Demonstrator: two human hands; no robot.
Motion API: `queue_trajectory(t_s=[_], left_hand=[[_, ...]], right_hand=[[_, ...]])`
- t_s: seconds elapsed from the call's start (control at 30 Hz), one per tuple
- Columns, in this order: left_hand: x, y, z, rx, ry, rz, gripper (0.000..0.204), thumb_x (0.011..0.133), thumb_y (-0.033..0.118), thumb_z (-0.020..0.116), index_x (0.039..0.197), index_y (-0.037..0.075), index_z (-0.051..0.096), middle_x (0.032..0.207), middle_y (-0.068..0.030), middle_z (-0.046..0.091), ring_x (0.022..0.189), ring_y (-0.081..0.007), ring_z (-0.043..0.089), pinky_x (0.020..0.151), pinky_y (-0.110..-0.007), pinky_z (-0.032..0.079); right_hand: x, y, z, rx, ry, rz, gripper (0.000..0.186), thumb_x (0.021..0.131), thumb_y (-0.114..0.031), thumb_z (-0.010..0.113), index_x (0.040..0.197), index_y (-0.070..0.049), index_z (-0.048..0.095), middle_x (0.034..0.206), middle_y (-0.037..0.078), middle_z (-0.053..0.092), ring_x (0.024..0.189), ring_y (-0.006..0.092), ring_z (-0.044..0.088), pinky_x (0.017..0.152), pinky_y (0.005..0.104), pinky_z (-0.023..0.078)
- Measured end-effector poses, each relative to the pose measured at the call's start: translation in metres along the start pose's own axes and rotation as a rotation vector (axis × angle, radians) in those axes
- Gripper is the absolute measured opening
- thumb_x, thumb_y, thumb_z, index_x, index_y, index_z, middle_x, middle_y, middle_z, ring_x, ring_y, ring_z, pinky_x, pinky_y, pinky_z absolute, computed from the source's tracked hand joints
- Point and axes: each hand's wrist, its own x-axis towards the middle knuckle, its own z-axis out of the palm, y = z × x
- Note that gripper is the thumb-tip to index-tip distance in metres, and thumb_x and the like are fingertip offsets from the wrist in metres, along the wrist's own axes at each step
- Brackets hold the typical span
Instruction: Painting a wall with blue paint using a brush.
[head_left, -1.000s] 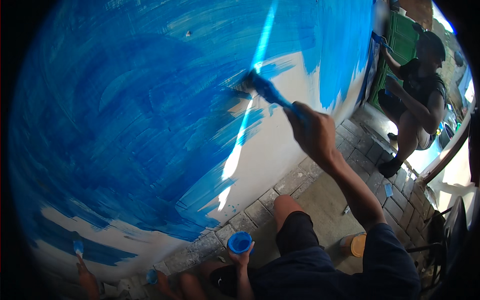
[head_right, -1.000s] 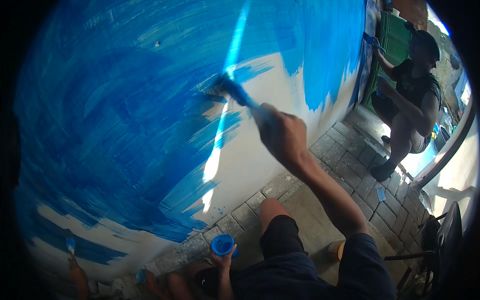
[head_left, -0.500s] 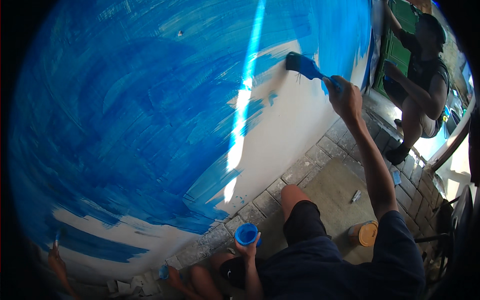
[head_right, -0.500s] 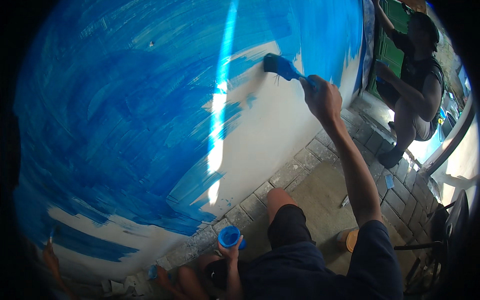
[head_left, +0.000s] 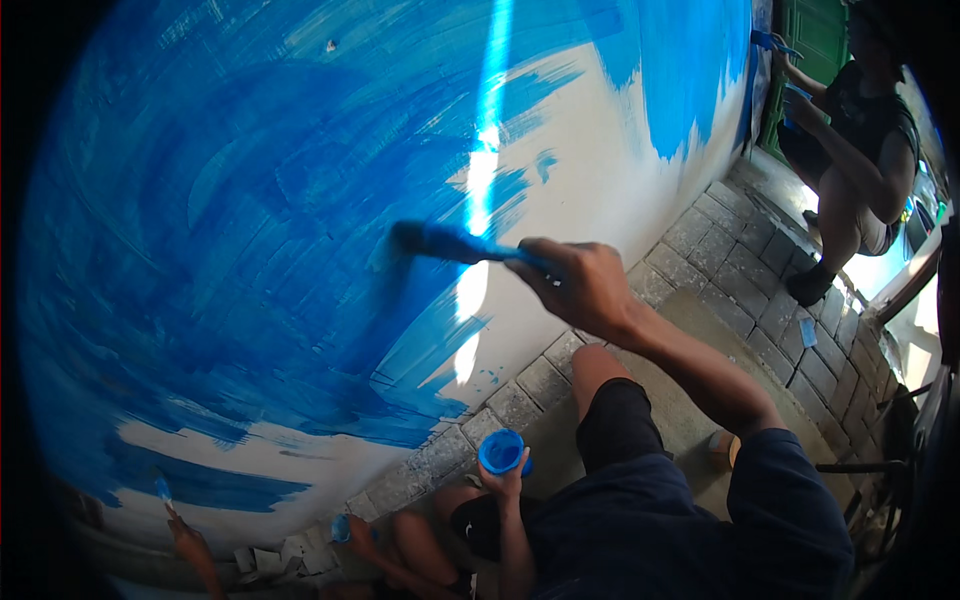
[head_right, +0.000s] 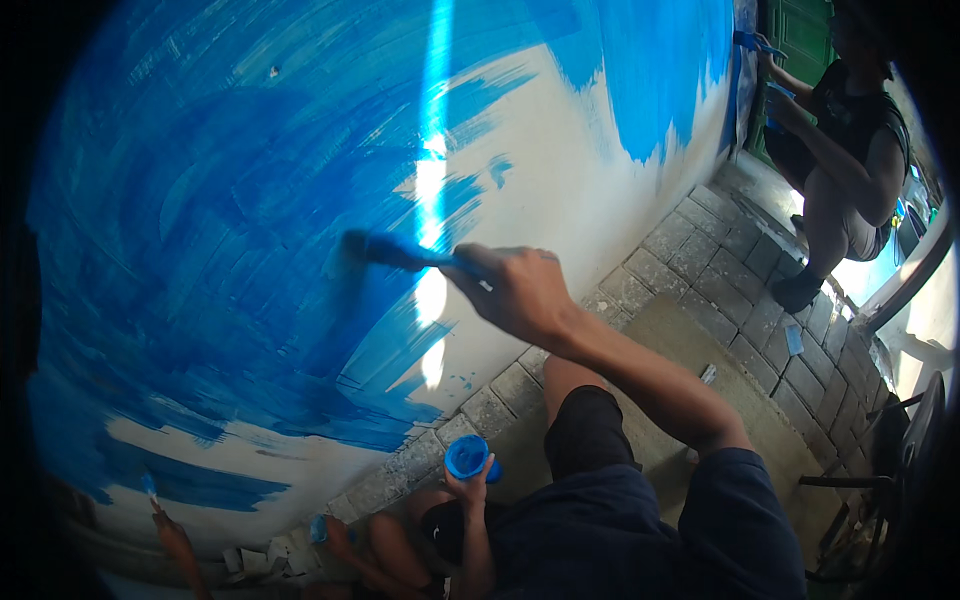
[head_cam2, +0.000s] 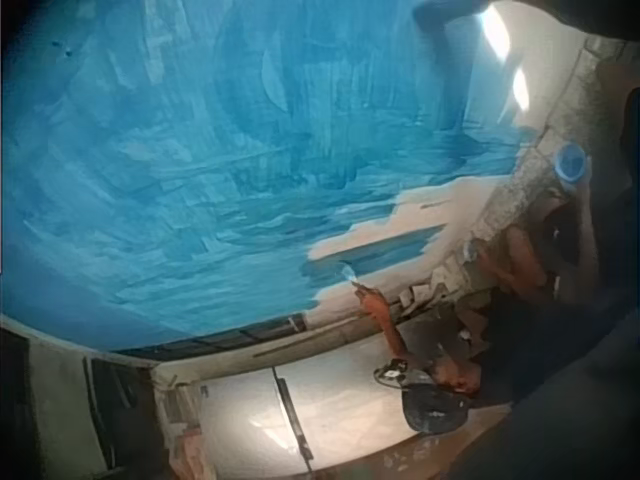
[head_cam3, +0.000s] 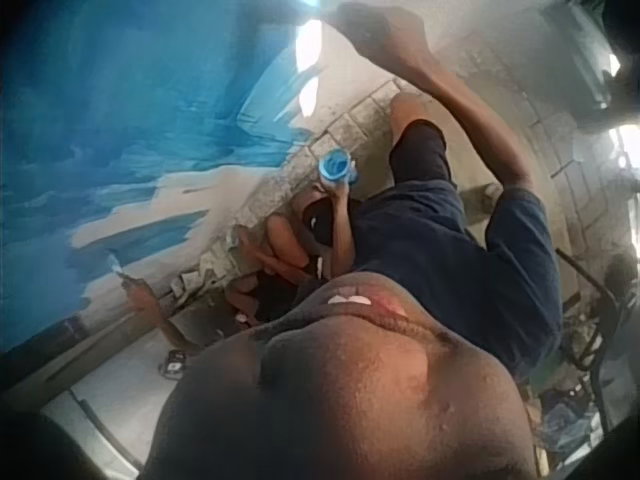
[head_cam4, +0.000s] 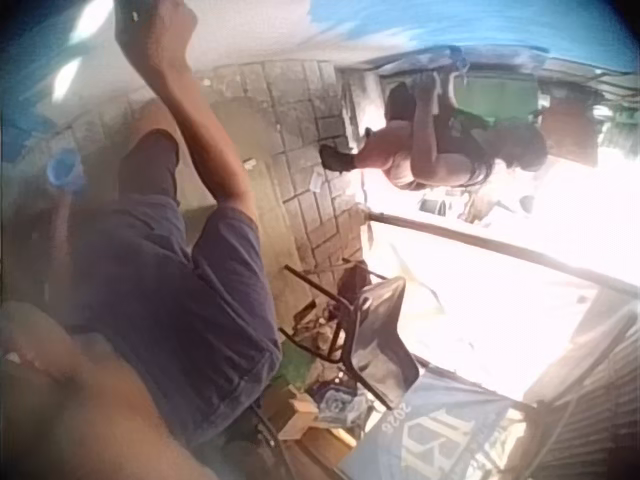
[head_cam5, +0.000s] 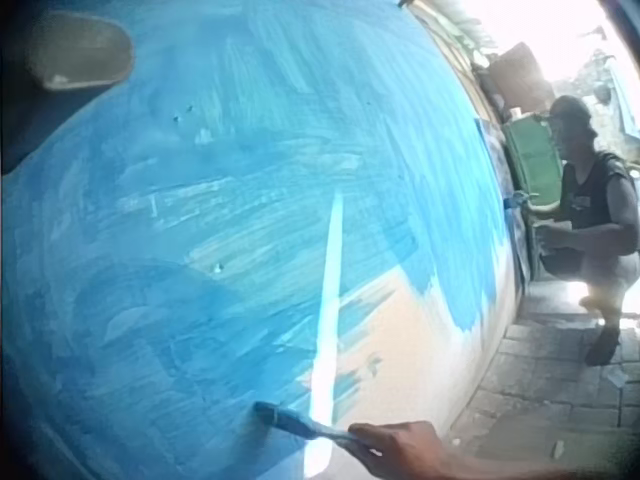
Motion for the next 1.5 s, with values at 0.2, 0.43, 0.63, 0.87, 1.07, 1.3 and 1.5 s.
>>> queue_trajectory(t_s=[0.2,0.43,0.63,0.87,1.07,1.3,1.5], left_hand=[[0.002,0.000,-0.002,0.068,0.056,0.022,0.072,0.056,0.022,0.096,0.114,0.002,0.058,0.105,-0.0086,0.064,0.094,-0.0201,0.063,0.087,-0.036,0.050],[0.004,-0.007,0.001,0.064,-0.030,0.000,0.071,0.055,0.024,0.097,0.111,0.002,0.059,0.104,-0.0093,0.065,0.091,-0.0219,0.064,0.085,-0.037,0.051],[0.003,0.005,0.009,-0.056,-0.046,-0.022,0.068,0.057,0.021,0.096,0.112,0.002,0.059,0.105,-0.0078,0.065,0.092,-0.0198,0.063,0.085,-0.035,0.051],[-0.001,-0.014,-0.008,0.011,0.042,-0.015,0.070,0.057,0.017,0.096,0.114,0.002,0.058,0.108,-0.0084,0.064,0.096,-0.0196,0.062,0.088,-0.036,0.050],[0.007,0.002,0.001,-0.010,0.047,-0.012,0.073,0.055,0.019,0.097,0.115,0.002,0.058,0.107,-0.0083,0.064,0.096,-0.0201,0.062,0.088,-0.036,0.050],[0.004,-0.005,0.000,0.057,-0.026,-0.003,0.074,0.055,0.021,0.097,0.115,0.002,0.057,0.107,-0.0083,0.063,0.097,-0.0212,0.063,0.090,-0.037,0.049],[0.002,-0.005,0.007,0.027,-0.010,0.007,0.067,0.056,0.020,0.097,0.109,0.001,0.060,0.102,-0.0084,0.066,0.090,-0.0201,0.064,0.085,-0.036,0.051]], right_hand=[[0.023,0.105,-0.069,-0.473,0.407,0.313,0.030,0.091,-0.038,0.065,0.092,-0.008,0.071,0.070,0.017,0.067,0.065,0.0382,0.067,0.055,0.0415,0.050],[0.019,0.101,-0.058,-0.436,0.329,0.355,0.027,0.095,-0.034,0.060,0.086,-0.009,0.067,0.062,0.016,0.064,0.059,0.0386,0.065,0.051,0.0449,0.048],[-0.024,-0.054,0.021,0.074,0.057,-0.029,0.015,0.090,-0.025,0.068,0.094,-0.011,0.065,0.062,0.010,0.062,0.051,0.0322,0.061,0.045,0.0416,0.045],[0.019,0.004,0.015,0.044,-0.052,0.155,0.025,0.088,-0.025,0.072,0.100,-0.003,0.071,0.078,0.017,0.070,0.070,0.0273,0.072,0.060,0.0339,0.055],[0.038,0.134,-0.082,-0.443,0.453,0.236,0.028,0.091,-0.036,0.066,0.098,-0.010,0.072,0.069,0.017,0.067,0.063,0.0354,0.067,0.054,0.0397,0.050],[0.040,0.087,-0.044,-0.303,0.449,0.312,0.028,0.093,-0.032,0.065,0.091,-0.005,0.068,0.057,0.016,0.059,0.049,0.0333,0.062,0.045,0.0392,0.045],[-0.008,-0.047,0.017,0.044,0.173,0.026,0.015,0.093,-0.026,0.065,0.095,-0.012,0.060,0.064,0.009,0.063,0.051,0.0336,0.061,0.045,0.0430,0.044]])
